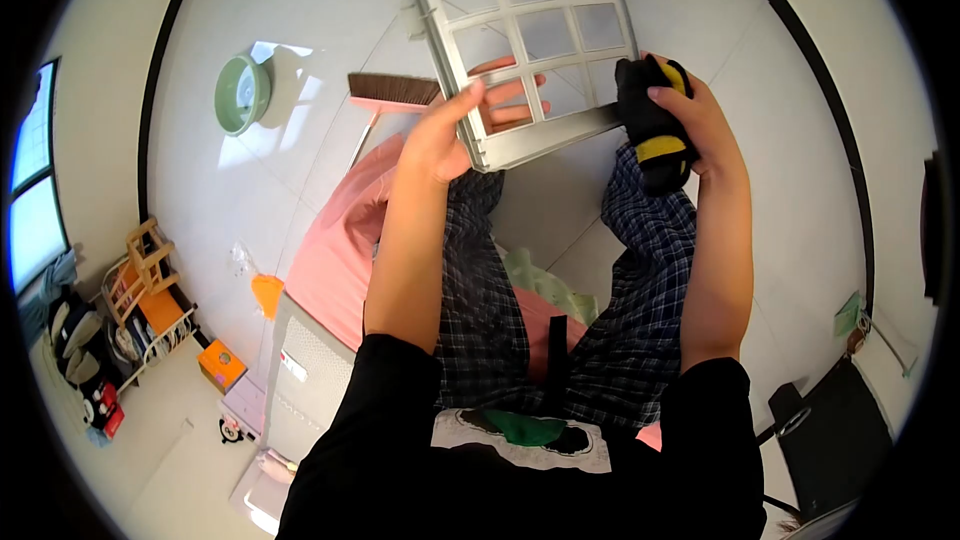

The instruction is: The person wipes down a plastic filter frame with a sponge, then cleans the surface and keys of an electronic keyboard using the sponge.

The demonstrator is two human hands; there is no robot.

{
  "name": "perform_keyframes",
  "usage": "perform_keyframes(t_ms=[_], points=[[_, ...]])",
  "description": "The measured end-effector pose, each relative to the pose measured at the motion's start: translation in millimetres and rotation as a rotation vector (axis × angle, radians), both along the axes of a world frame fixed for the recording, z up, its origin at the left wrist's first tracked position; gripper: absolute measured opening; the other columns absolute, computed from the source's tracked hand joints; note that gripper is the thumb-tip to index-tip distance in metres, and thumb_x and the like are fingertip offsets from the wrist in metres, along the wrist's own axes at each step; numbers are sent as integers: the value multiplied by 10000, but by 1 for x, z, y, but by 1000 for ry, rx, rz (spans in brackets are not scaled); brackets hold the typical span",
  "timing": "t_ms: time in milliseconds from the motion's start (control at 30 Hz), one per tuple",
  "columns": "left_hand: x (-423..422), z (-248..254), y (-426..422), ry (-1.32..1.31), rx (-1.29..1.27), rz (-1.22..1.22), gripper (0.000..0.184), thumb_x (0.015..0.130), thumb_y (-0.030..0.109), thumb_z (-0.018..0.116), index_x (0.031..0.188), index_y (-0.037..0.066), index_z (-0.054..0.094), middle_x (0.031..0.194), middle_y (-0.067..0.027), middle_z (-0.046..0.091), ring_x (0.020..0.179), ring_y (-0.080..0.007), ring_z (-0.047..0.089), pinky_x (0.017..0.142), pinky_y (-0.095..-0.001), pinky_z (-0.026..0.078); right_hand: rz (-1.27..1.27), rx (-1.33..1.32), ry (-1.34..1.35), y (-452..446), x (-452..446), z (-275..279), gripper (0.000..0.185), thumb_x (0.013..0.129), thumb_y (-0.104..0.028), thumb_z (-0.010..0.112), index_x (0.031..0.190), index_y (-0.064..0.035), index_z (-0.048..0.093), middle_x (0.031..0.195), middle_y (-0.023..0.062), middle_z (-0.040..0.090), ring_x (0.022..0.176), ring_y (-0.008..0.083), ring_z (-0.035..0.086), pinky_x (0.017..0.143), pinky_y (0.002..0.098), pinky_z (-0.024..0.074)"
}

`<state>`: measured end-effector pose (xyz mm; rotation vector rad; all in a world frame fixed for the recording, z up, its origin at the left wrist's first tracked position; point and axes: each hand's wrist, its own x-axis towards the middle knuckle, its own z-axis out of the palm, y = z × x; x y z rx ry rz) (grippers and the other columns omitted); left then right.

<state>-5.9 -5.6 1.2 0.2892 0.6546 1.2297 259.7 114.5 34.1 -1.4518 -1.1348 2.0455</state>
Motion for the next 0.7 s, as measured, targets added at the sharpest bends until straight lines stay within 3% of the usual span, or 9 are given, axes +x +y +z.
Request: perform_keyframes(t_ms=[100,167,233,300,367,433,500,633,700], points=[[10,1,0,32,-19,-14,538,944,213,554,1394,6,346,1351,-325,434,1237,-481,459,1014,-572,411,-62,101,78,-1,3,-4,500,829,-99,636,1306,-18,509,1037,97,642,870,177,641,742,291,530],[17,5,1,33,-44,108,574,898,110,592,1388,-43,335,1300,-323,485,1166,-450,538,986,-511,460,-134,149,160,2,6,-2,461,838,-82,625,1282,-14,524,1040,92,640,876,176,636,761,291,527],[16,0,0,-58,-27,185,558,870,49,572,1388,1,369,1308,-306,487,1192,-459,511,1004,-539,435,-447,172,200,7,12,1,379,845,-62,622,1214,-4,556,1047,87,636,891,170,624,796,288,516],[14,-5,-2,-114,43,278,536,866,48,573,1377,45,412,1316,-269,498,1226,-452,479,1017,-554,421,-547,265,250,10,17,-2,321,843,-50,632,1155,-7,572,1038,76,629,922,155,604,826,287,503],[9,-5,-1,-34,-4,379,540,848,37,584,1367,71,438,1364,-228,466,1271,-429,438,1039,-555,408,-532,551,170,8,16,2,315,836,-20,627,1146,-19,571,1033,64,619,942,147,587,846,278,487],[9,0,0,-29,-29,480,537,831,11,583,1349,74,454,1384,-220,444,1291,-419,418,1051,-556,399,-334,841,-50,1,13,5,351,787,-3,626,1132,-46,578,1018,57,612,936,147,577,859,268,467],[5,0,1,-33,-33,529,540,810,-33,542,1332,79,458,1393,-206,436,1310,-407,399,1065,-555,390,-180,897,-85,-7,4,7,396,746,-11,639,1132,-71,582,1020,65,615,940,161,585,866,283,469],[9,-2,1,42,-34,533,593,820,-58,464,1389,89,383,1392,-212,439,1292,-399,430,1043,-540,420,-97,924,-154,-19,-16,8,410,710,-38,676,1108,-80,587,1059,100,606,961,271,609,872,322,485],[13,-4,2,97,-43,536,610,822,-68,438,1406,90,358,1385,-215,449,1280,-397,449,1035,-538,429,-91,1006,-217,-22,-22,8,418,695,-38,694,1097,-87,594,1098,81,601,963,281,613,858,335,501]])
